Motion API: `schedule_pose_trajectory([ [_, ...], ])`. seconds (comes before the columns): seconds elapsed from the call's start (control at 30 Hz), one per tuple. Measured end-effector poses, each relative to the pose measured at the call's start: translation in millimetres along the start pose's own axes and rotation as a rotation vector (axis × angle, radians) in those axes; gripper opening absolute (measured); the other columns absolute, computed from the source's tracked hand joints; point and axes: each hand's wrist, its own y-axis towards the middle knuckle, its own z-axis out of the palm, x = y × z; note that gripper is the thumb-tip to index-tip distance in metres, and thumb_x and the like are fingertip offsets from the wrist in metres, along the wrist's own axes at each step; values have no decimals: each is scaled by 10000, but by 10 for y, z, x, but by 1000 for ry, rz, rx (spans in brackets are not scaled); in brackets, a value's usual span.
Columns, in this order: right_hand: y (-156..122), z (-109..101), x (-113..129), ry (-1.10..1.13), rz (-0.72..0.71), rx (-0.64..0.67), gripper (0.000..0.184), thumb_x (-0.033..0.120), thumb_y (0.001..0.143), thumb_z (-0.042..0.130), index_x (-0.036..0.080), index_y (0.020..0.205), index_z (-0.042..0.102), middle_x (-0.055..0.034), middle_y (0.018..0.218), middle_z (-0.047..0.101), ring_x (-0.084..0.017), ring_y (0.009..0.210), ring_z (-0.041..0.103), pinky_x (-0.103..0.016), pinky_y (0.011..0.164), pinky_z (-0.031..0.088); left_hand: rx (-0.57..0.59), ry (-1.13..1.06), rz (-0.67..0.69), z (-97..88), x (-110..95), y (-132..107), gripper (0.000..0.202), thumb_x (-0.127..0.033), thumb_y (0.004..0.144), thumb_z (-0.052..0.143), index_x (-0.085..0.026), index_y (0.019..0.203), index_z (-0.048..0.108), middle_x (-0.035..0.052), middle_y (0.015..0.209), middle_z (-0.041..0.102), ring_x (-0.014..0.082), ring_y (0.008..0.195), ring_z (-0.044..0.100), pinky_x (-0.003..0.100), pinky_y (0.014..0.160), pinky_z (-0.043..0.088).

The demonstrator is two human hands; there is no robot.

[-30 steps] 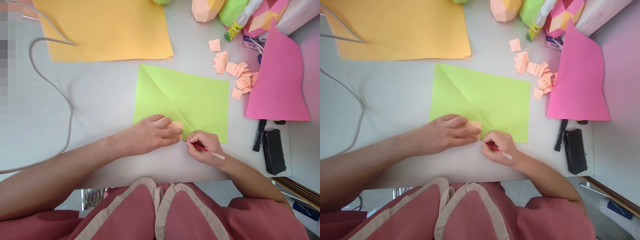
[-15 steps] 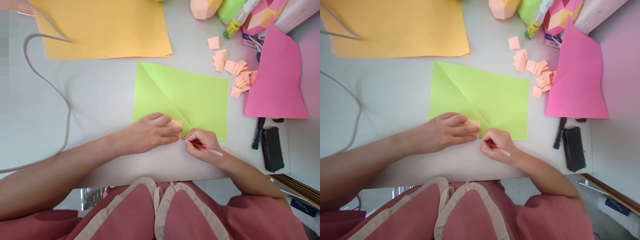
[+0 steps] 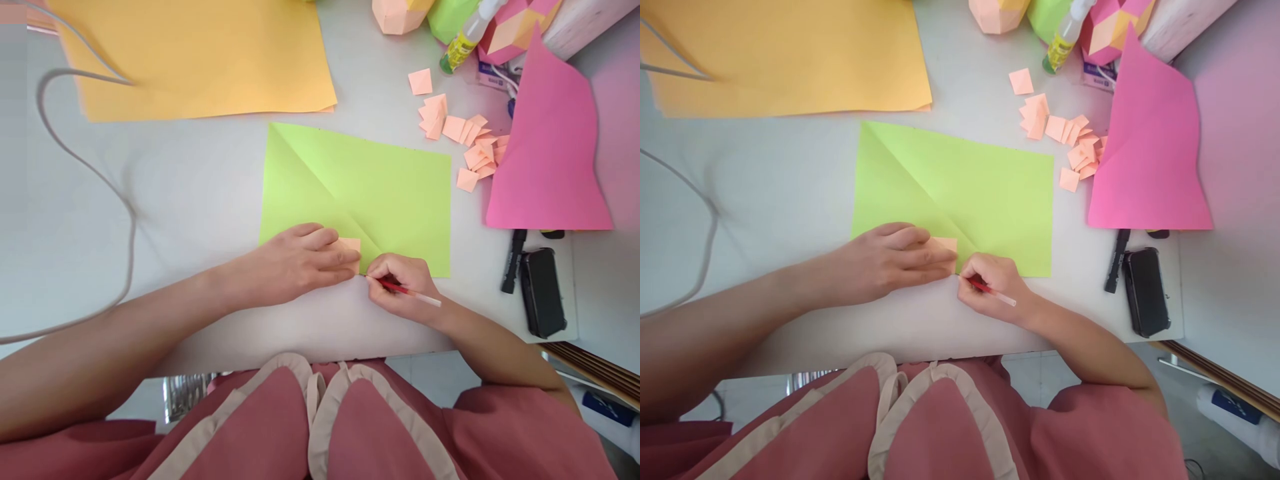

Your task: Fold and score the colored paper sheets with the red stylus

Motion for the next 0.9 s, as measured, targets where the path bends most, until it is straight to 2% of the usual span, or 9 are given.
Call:
schedule_pose_trajectory([
  [0.3,-1,-3,-24,3,-81,-9,140,109,750,542,212,675,484,31,652,614,-73,542,533,-193,508,405,0,-10,-1,12,2,-10,335,-139,999,329,-261,1177,585,-37,1313,607,174,986,511,335,874,394],
  [0.6,0,-2,-19,27,-60,-11,138,109,758,550,205,677,492,28,654,609,-71,539,524,-195,512,398,3,-26,-3,2,2,0,346,-138,1003,311,-241,1185,588,-25,1310,608,176,987,506,328,865,382],
  [0.9,-14,7,-42,84,-6,22,135,121,746,564,206,663,498,30,651,606,-75,549,517,-202,512,396,61,-72,-57,18,-3,-15,382,-153,1008,292,-302,1212,580,-65,1350,576,168,1011,500,327,887,362],
])
